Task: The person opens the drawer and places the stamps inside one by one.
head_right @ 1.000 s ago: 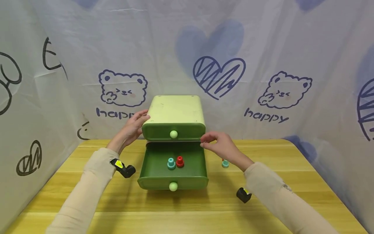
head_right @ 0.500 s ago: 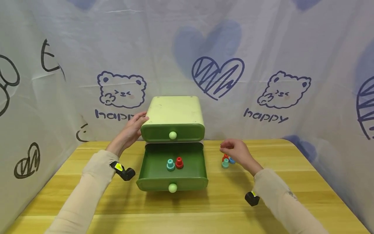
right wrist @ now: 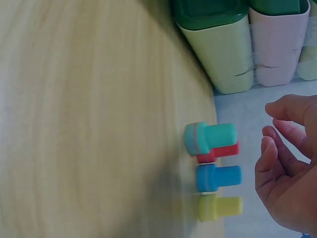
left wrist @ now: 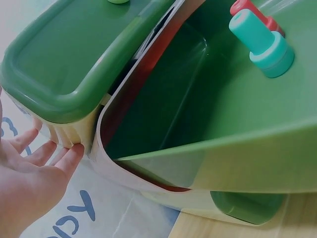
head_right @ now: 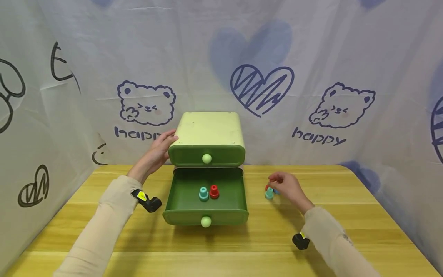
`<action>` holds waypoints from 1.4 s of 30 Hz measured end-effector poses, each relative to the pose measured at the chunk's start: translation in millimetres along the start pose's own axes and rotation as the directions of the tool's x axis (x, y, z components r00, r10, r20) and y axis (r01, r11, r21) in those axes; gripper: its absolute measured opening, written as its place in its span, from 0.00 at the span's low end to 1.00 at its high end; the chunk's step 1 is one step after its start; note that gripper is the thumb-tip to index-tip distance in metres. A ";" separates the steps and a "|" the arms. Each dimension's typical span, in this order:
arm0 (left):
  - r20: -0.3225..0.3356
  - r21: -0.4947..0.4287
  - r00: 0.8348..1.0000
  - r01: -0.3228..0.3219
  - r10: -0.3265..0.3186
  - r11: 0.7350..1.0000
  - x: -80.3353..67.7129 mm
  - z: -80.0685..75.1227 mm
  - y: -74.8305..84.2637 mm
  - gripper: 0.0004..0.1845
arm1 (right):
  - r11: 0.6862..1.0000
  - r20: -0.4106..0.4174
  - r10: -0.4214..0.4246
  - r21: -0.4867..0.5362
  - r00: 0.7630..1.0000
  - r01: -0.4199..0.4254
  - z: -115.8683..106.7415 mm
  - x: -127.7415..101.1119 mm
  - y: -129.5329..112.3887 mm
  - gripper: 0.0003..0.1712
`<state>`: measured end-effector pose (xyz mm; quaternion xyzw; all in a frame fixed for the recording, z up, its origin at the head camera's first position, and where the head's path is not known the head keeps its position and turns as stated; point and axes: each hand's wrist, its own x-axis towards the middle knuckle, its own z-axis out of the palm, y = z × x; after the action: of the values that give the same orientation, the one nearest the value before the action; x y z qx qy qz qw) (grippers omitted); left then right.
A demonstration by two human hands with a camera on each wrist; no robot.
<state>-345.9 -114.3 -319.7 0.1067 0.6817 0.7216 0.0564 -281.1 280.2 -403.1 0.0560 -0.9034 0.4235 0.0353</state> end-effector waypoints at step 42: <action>0.016 -0.027 1.000 0.003 -0.002 1.000 -0.7 -1.4 -1.9 0.36 | 0.996 0.024 0.090 -0.022 0.996 -0.090 29.0 -11.6 32.0 0.18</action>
<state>-345.7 -115.7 -321.7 0.1107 0.6717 0.7297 0.0640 -274.2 279.0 -447.3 0.0203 -0.9097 0.4146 0.0055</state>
